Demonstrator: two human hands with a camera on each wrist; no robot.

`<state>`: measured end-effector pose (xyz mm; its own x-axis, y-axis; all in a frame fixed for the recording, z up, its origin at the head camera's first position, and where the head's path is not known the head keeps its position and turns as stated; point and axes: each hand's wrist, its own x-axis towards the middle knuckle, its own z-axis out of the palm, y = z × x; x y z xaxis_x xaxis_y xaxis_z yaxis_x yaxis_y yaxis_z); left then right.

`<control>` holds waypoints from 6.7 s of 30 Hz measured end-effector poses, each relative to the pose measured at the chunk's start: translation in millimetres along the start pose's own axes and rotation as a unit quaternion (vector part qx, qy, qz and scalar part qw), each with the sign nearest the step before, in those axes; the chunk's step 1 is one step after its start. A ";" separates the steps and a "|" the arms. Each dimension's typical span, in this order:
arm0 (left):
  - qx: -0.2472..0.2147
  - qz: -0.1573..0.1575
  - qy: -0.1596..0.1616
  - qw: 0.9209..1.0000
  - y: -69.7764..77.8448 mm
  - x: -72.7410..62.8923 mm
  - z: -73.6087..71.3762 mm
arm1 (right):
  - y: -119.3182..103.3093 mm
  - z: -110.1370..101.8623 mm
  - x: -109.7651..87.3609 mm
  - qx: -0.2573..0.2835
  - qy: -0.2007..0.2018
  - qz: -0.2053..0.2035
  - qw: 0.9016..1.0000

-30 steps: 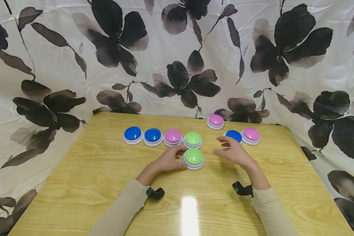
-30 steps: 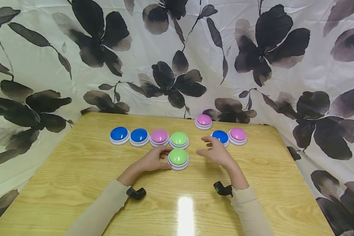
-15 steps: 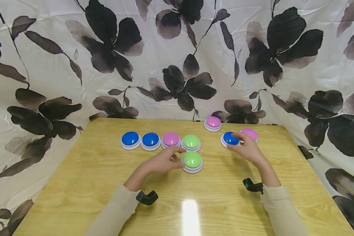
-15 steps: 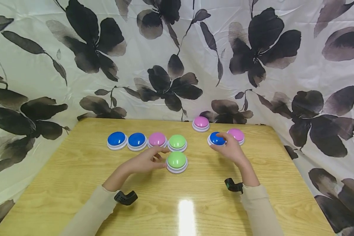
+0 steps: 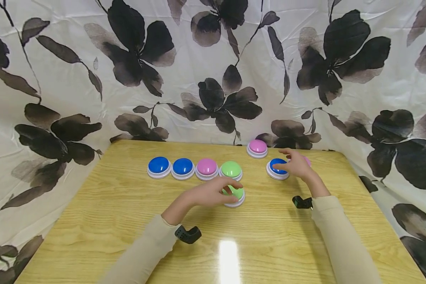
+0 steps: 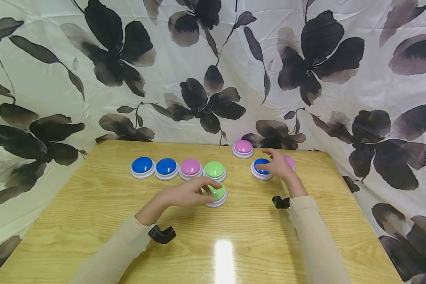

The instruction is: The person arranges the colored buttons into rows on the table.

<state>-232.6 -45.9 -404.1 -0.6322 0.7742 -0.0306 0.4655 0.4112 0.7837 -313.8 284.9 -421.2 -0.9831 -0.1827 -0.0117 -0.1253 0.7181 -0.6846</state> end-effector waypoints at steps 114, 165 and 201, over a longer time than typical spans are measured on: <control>-0.123 -0.026 0.240 0.963 32.3 11.0 84.1 | -54.6 24.7 -134.7 0.025 -0.070 -0.166 0.983; -0.028 -0.067 0.230 0.970 -85.5 -68.8 -8.1 | -135.0 140.7 -27.7 -0.016 -0.141 -0.215 0.966; -0.008 -0.069 0.182 0.981 -120.3 -60.1 -15.1 | -130.6 162.2 -12.1 -0.068 -0.136 -0.166 0.974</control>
<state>-260.0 -149.2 -487.1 -0.8687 0.4880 0.0848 0.3529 0.4896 0.7974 -263.9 84.4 -449.8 -0.8157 -0.5783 -0.0117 -0.4650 0.6676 -0.5814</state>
